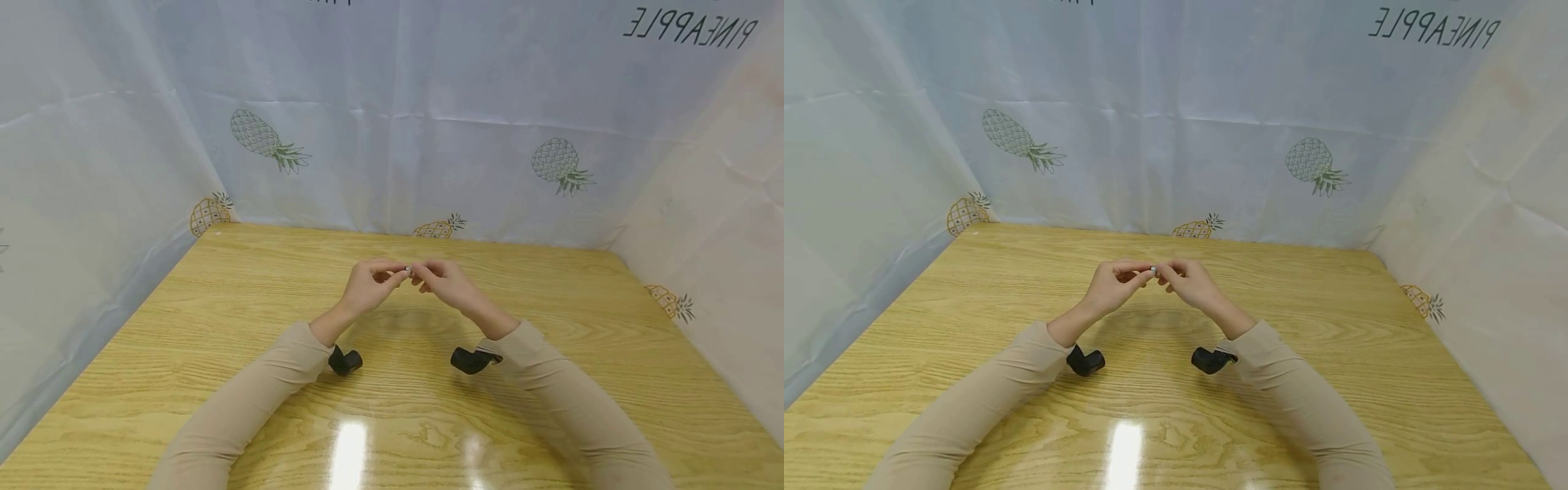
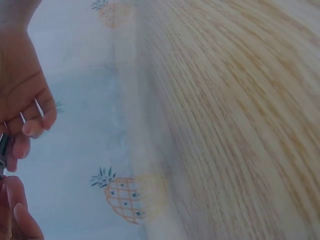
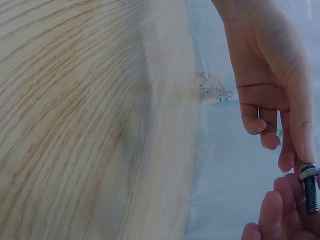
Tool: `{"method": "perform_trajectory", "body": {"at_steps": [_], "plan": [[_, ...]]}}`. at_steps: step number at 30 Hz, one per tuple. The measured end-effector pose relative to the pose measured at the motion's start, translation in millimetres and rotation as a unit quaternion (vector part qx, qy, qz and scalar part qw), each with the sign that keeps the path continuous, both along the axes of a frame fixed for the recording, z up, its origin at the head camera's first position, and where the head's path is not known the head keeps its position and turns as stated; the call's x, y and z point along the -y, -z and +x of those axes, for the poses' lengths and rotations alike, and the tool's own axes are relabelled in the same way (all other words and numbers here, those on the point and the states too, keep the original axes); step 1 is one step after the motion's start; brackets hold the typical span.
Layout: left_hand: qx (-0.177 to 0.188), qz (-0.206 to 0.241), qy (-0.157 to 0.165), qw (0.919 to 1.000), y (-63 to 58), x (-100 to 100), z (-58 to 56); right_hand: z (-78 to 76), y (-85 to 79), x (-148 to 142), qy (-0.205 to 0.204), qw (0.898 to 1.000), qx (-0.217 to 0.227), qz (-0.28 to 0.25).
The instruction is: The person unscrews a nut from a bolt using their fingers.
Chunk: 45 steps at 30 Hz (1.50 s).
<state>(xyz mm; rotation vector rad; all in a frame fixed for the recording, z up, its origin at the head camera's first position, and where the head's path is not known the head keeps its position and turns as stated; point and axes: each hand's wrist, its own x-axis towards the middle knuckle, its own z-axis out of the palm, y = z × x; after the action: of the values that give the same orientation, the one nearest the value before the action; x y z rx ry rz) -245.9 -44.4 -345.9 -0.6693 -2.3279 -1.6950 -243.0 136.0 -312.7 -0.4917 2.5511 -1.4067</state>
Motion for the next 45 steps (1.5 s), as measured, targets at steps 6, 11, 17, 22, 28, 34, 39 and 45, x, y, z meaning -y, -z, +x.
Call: {"method": "perform_trajectory", "body": {"at_steps": [6, 11, 17, 22, 28, 34, 39, 45], "plan": [[-0.003, 0.016, 0.008, 0.9998, 0.4, 0.2, -0.5, 0.3, -0.5, -0.3, 0.015, 0.999, -0.031, 0.017], [-0.002, 0.02, 0.013, 0.9997, 1.0, 0.5, -0.7, -0.3, -0.3, -0.9, 0.019, 1.0, -0.021, 0.012], [-0.003, 0.012, 0.009, 0.9999, 0.6, 0.1, -0.2, -0.7, 0.4, 0.5, -0.012, 1.0, 0.014, -0.007], [0.002, 0.01, 0.006, 0.9999, 1.0, 0.0, 0.2, 0.1, 0.8, 1.7, -0.001, 1.0, 0.009, -0.002], [0.002, 0.019, 0.009, 0.9998, 2.8, 0.2, -0.1, 1.3, 1.1, 1.9, 0.026, 0.999, -0.023, 0.004], [0.0, 0.015, 0.009, 0.9998, 1.8, 0.0, 0.3, -0.5, 2.7, 0.9, 0.032, 0.999, -0.018, 0.0], [0.0, 0.014, 0.009, 0.9999, 1.6, 0.2, 0.4, -0.8, 1.8, 0.1, -0.005, 1.0, 0.014, -0.01], [0.001, 0.018, 0.011, 0.9998, 2.4, 0.2, -0.1, 0.3, 2.3, 0.6, -0.011, 1.0, 0.002, -0.001]]}}
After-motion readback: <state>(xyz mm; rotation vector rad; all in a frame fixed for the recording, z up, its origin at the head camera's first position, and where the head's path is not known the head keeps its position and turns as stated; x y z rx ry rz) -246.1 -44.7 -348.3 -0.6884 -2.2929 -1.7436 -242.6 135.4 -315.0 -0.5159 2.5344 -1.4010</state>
